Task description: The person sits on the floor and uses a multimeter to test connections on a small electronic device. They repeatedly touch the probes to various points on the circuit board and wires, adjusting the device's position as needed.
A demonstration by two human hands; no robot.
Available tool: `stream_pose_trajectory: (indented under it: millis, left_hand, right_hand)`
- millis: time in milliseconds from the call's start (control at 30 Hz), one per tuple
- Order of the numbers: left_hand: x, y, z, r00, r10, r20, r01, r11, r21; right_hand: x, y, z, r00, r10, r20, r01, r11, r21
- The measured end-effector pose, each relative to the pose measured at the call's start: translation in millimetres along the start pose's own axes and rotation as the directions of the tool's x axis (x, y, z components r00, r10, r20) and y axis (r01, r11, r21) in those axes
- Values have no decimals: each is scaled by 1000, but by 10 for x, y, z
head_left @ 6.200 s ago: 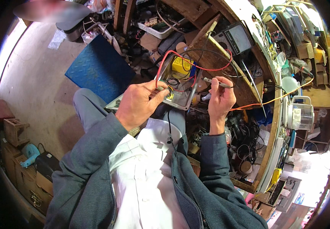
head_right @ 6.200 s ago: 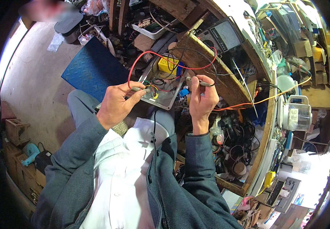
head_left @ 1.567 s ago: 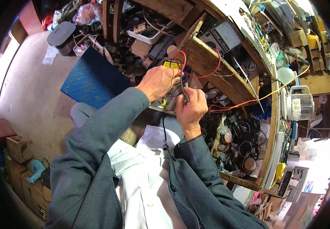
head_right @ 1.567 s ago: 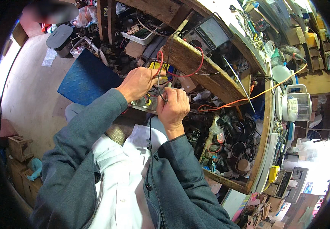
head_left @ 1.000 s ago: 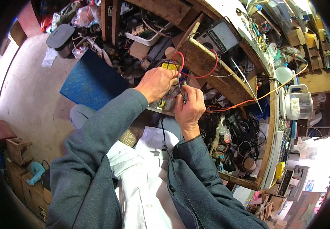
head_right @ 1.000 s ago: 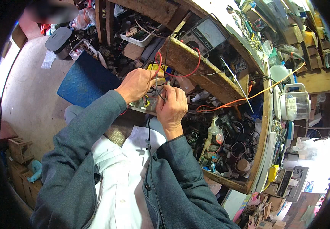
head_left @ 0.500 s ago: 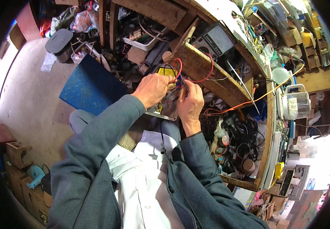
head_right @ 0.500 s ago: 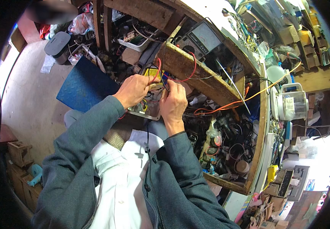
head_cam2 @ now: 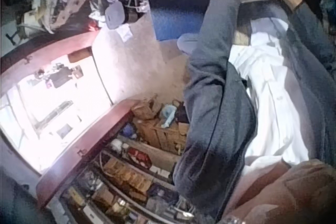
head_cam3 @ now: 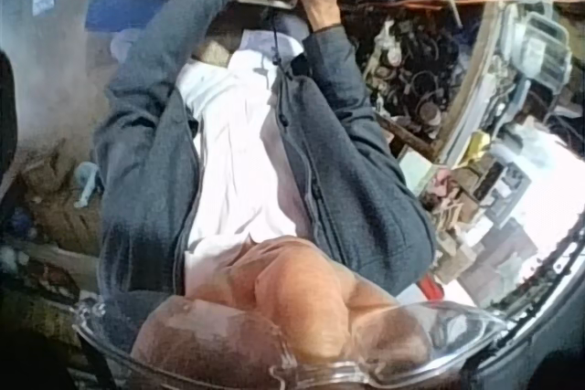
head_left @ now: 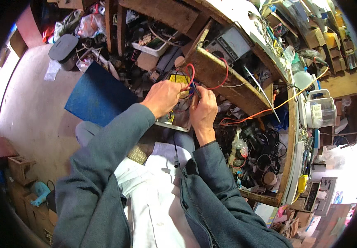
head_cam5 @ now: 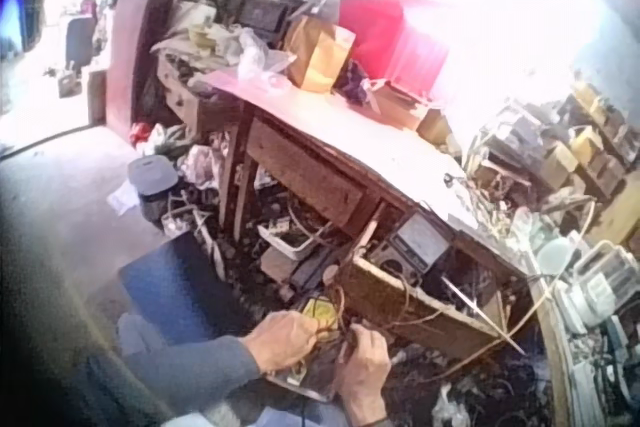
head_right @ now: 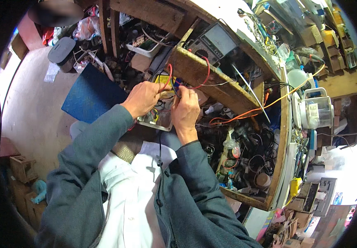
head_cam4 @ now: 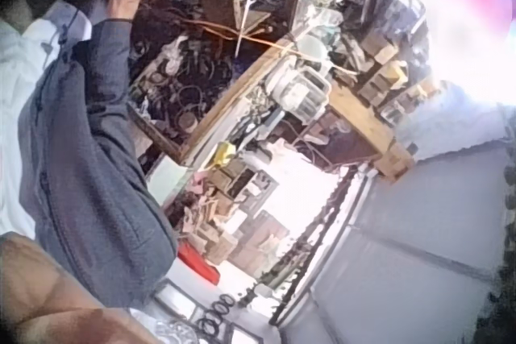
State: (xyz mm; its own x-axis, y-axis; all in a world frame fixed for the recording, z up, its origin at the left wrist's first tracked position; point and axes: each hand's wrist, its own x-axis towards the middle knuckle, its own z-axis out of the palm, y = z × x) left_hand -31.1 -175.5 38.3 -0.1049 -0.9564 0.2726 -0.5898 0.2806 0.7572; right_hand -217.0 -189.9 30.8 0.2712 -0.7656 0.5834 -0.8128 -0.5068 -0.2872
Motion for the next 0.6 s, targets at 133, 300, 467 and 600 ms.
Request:
stream_pose_trajectory:
  millis: [133,300,467,600]
  left_hand:
    - [33,-15,-5,999,1,45,-3,999,39]
    - [33,46,-37,1000,19,12,-19,1000,9]
    - [32,-32,17,997,-29,65,25,998,64]
    - [32,-10,17,997,-31,64,29,999,36]
  right_hand:
    - [12,23,23,1000,-13,-23,13,1000,4]
    - [29,18,10,1000,-19,-25,19,1000,10]
    - [12,0,14,1000,0,-9,0,1000,-19]
    - [0,5,26,1000,13,-8,-13,1000,-8]
